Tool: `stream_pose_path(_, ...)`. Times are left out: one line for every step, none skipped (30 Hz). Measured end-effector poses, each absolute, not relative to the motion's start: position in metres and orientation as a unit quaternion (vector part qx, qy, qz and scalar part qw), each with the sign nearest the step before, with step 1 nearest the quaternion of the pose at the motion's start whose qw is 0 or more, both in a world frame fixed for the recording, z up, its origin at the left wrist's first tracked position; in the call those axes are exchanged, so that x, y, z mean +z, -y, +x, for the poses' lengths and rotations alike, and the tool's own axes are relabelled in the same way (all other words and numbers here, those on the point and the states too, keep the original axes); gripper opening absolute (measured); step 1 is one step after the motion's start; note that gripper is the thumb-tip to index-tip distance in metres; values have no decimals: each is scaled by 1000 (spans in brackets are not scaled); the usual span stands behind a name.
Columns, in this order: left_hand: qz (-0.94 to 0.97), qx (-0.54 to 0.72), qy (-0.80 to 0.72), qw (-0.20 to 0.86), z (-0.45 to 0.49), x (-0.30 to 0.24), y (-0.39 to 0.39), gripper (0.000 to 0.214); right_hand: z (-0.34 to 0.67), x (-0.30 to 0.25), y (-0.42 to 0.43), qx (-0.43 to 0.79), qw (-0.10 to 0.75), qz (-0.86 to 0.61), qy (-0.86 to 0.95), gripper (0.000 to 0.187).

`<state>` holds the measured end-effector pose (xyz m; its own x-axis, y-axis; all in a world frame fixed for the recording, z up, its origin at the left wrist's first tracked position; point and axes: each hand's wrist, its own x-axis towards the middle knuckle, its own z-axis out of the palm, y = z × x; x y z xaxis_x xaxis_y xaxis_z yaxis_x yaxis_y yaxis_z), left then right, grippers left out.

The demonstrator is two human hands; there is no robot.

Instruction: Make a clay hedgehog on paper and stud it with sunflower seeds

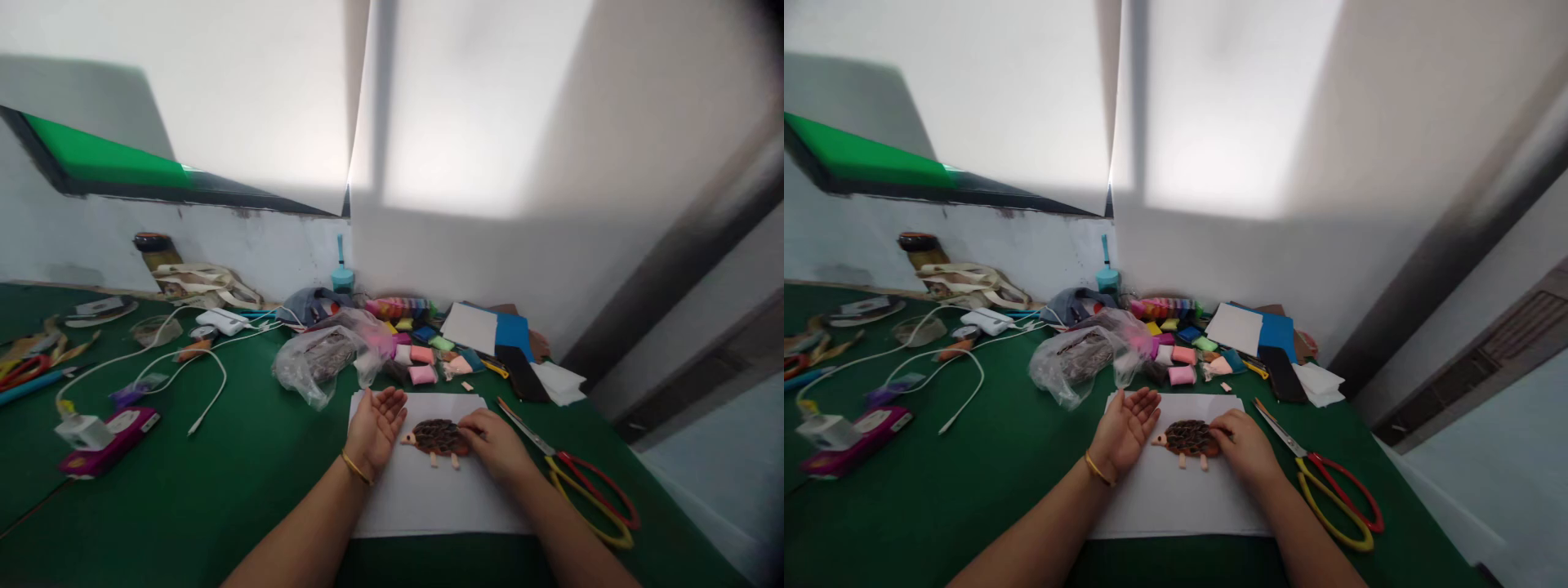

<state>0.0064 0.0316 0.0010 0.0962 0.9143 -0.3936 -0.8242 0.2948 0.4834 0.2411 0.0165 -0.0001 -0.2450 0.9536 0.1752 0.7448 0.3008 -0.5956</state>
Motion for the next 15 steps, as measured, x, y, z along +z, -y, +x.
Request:
stream_pose_path(69,590,-322,737,6,1,-32,37,241,-1,-17,201,257,-555,765,19)
stream_pose_path(69,589,-322,738,6,1,-31,38,240,-2,-17,199,254,-554,767,19)
stream_pose_path(70,589,-321,738,6,2,-31,38,239,-3,-17,197,250,-554,769,19)
stream_pose_path(70,588,-321,739,6,2,-31,38,238,-4,-18,194,248,-554,771,19)
stream_pose_path(71,588,-321,739,6,2,-31,38,237,-5,-18,190,246,-554,772,20)
stream_pose_path(71,587,-323,739,6,2,-31,38,237,-6,-19,187,245,-555,773,20)
stream_pose_path(71,587,-324,739,6,2,-31,37,236,-8,-19,183,245,-556,773,20)
stream_pose_path(72,588,-323,738,6,2,-31,37,236,-9,-19,179,246,-555,774,21)
stream_pose_path(73,589,-322,738,6,2,-31,37,235,-10,-20,176,248,-554,775,21)
stream_pose_path(74,589,-321,738,6,1,-31,38,235,-11,-20,175,250,-553,775,21)
stream_pose_path(75,589,-321,738,7,1,-31,38,235,-12,-20,176,252,-552,775,21)
stream_pose_path(76,590,-320,738,7,0,-31,38,236,-12,-21,179,255,-551,774,21)
stream_pose_path(77,590,-320,738,7,0,-31,38,236,-12,-21,183,261,-550,772,21)
stream_pose_path(78,590,-319,738,6,-1,-31,38,237,-12,-20,187,268,-549,769,20)
stream_pose_path(78,591,-318,737,6,-1,-31,38,238,-11,-20,190,279,-548,765,20)
